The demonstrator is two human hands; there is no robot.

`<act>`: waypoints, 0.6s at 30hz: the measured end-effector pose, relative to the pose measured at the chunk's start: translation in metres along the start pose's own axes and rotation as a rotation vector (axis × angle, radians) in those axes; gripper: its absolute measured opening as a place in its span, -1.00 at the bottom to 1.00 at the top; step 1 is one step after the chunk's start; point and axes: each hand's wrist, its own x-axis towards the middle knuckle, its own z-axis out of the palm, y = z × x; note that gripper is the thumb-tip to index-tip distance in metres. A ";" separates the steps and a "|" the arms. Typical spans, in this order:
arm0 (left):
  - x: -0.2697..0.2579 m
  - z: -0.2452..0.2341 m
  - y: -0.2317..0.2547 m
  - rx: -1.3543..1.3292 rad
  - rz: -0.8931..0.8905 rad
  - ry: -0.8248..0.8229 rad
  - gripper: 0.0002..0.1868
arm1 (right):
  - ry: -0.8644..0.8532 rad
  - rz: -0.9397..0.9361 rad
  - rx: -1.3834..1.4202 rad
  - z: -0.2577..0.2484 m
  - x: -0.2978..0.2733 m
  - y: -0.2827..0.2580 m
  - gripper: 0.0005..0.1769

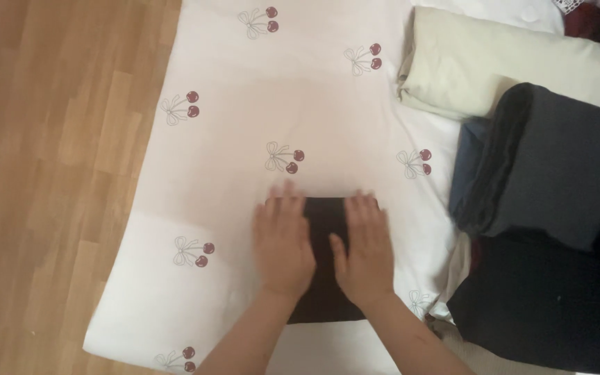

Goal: The person is folding various items of clothing on a bed.

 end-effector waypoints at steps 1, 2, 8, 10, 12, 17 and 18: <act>-0.002 0.001 0.001 0.001 0.001 0.001 -0.56 | 0.001 0.000 0.001 0.003 -0.002 -0.003 -0.24; -0.004 0.001 0.001 0.004 0.102 -0.091 -0.51 | -0.073 -0.003 -0.020 0.006 -0.004 -0.006 -0.26; -0.007 0.017 -0.010 0.027 0.206 -0.292 -0.42 | -0.129 0.014 -0.025 0.025 -0.005 -0.002 -0.30; -0.008 0.021 -0.013 0.030 0.204 -0.301 -0.42 | -0.129 0.022 -0.035 0.029 -0.005 -0.001 -0.30; -0.007 0.028 -0.015 0.013 0.186 -0.306 -0.42 | -0.130 0.009 -0.028 0.031 -0.004 0.000 -0.28; -0.008 0.033 -0.020 0.046 0.188 -0.327 -0.42 | -0.142 0.022 -0.046 0.039 -0.002 0.003 -0.30; -0.008 0.035 -0.019 0.025 0.188 -0.297 -0.43 | -0.158 0.044 -0.063 0.040 0.000 0.005 -0.31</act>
